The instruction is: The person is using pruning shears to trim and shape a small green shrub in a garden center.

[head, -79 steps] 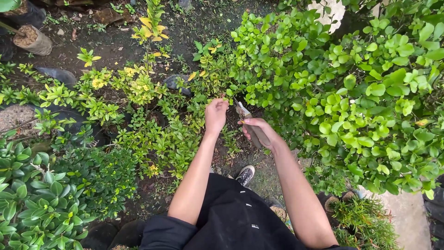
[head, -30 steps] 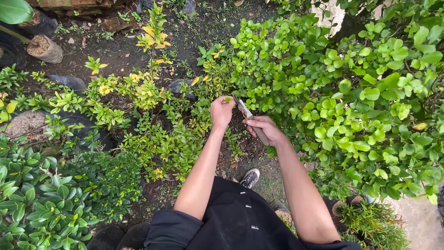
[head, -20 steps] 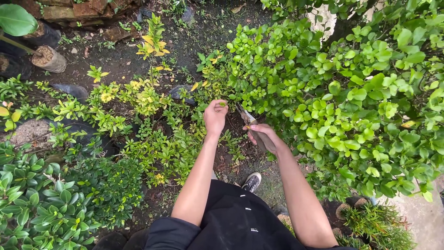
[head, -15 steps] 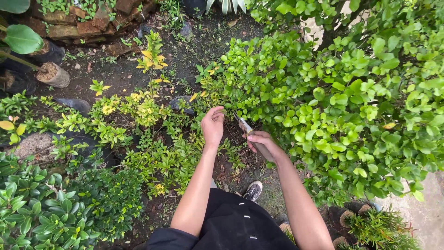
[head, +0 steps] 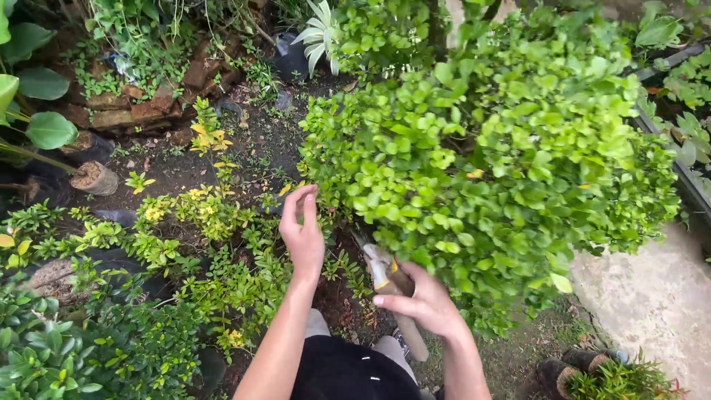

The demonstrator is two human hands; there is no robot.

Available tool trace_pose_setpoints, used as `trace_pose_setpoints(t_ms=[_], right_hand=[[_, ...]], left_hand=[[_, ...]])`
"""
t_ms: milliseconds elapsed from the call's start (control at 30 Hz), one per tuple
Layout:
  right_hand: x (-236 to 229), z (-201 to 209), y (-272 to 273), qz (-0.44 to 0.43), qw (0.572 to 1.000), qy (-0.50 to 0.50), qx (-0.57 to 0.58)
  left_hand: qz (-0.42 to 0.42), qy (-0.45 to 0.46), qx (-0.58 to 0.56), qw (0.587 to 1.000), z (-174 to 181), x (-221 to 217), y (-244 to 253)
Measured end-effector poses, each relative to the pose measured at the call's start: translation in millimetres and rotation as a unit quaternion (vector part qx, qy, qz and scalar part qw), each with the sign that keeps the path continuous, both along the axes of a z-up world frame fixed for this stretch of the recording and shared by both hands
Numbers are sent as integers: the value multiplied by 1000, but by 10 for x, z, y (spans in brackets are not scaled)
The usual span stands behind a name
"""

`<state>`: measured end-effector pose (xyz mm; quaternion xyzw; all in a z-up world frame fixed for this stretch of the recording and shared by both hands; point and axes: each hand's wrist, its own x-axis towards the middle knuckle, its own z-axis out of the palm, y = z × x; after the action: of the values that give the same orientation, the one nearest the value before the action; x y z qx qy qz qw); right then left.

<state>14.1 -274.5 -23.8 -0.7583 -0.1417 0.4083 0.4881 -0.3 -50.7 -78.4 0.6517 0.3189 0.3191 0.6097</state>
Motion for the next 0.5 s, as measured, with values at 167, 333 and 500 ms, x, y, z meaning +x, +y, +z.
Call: trace_pose_setpoints(t_ms=[167,333,500], right_hand=[[-138,55,-821,8,978,85,191],[-180,-120,-1774,57,985,19,163],[-138,139,-2294,65,984,-54,159]], left_hand=[[16,-32,47,998,-21,-166,-736],[46,-57,126,989,-8,-598,-1425],[52,-78,166,982,328,-774,-1713]])
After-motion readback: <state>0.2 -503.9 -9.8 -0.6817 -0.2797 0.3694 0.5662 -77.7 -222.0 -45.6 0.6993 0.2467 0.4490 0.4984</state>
